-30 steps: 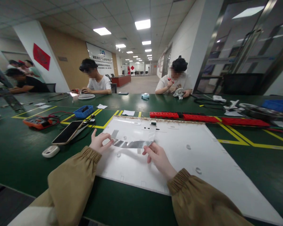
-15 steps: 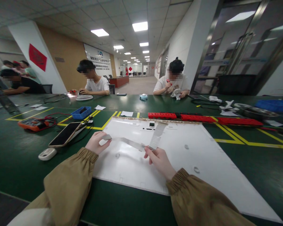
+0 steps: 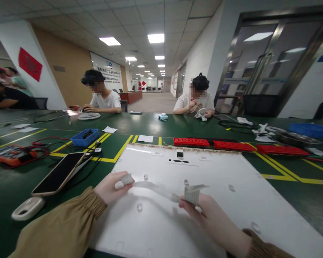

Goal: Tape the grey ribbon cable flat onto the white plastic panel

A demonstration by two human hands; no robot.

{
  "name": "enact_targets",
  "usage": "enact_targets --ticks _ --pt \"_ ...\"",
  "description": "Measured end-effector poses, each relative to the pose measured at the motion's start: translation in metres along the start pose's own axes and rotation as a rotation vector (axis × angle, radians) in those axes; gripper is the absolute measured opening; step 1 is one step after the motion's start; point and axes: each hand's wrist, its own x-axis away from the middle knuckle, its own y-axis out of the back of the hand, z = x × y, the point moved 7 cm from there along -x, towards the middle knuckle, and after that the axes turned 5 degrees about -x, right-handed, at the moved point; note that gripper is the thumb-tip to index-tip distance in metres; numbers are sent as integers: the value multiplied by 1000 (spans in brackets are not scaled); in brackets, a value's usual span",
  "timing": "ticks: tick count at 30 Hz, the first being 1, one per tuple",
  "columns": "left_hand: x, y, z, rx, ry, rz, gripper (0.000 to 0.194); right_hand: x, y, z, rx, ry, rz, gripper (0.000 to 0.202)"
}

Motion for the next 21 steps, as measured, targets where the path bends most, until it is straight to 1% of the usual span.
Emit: enact_targets --ticks 1,3,5,8,10,13,14,16,19,21 --pt "0 0 2 42 16 -13 10 -3 3 3 28 30 2 32" --pt "0 -2 6 105 25 -39 11 -9 10 0 39 52 -50 27" --pt "0 -3 8 136 -17 -63 12 -16 16 -8 47 51 -114 29" --pt "0 -2 11 166 -95 -112 16 -23 17 -20 124 80 -152 28" --pt "1 -2 14 176 -98 -134 18 -25 18 -26 200 117 -211 25" --pt "0 -5 17 186 -66 -120 17 -21 23 -33 268 155 -332 26" --pt "0 -6 17 192 -60 -109 17 -20 23 -33 282 188 -348 26" --pt "0 -9 17 204 -56 -94 18 -15 21 -28 315 314 -327 28" --pt "1 -11 20 203 -26 -89 19 -4 14 -17 389 528 -267 40" --pt "2 -14 22 179 -1 -74 19 2 14 -17 416 558 -266 50"
